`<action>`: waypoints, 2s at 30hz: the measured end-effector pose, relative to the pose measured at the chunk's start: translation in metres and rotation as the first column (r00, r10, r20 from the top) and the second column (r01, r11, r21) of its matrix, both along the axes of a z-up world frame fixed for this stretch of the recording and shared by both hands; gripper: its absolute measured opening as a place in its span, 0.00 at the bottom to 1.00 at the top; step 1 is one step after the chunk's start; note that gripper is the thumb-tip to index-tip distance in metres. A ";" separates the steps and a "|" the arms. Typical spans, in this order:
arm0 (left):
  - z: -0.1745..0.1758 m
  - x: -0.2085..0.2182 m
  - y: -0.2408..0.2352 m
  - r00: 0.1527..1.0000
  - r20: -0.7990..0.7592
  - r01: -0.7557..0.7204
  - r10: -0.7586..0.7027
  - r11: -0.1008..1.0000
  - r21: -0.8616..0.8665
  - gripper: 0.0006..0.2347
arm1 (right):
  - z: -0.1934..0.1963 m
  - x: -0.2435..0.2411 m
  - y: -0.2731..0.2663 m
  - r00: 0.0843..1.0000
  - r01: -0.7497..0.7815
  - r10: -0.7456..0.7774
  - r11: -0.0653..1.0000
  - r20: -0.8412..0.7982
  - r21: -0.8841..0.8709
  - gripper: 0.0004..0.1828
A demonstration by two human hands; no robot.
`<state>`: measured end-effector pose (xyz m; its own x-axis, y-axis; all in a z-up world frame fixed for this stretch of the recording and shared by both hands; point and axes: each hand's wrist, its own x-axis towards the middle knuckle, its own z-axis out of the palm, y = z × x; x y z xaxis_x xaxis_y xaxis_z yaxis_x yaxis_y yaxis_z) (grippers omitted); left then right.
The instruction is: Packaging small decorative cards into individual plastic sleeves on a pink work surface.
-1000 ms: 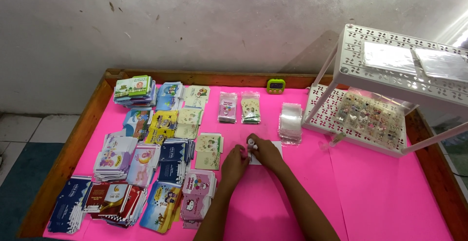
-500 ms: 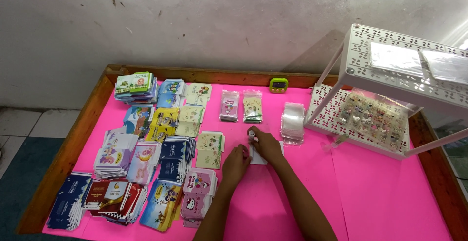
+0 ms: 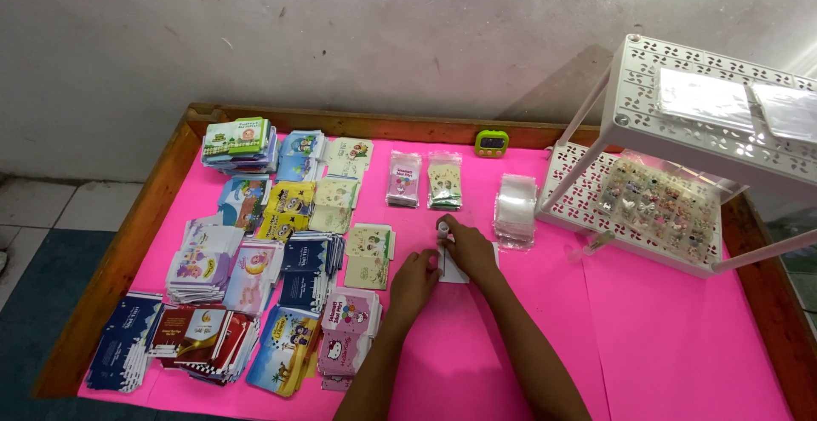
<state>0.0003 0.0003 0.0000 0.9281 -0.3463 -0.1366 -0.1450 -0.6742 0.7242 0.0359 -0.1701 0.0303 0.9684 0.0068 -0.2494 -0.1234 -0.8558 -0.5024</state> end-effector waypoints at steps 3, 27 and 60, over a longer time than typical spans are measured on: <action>0.016 -0.002 -0.002 0.999 -0.027 -0.024 0.023 1.000 -0.008 0.18 | 0.002 -0.002 0.002 1.000 0.011 -0.013 0.999 0.028 0.043 0.18; 0.009 0.026 0.003 0.993 -0.090 0.070 -0.071 0.998 -0.008 0.28 | 0.026 -0.018 0.002 0.999 -0.034 0.033 0.992 0.006 0.122 0.17; -0.019 0.060 -0.016 0.956 0.216 0.083 -0.199 0.889 0.451 0.10 | 0.015 -0.047 0.004 0.998 -0.067 0.068 0.997 -0.011 0.049 0.19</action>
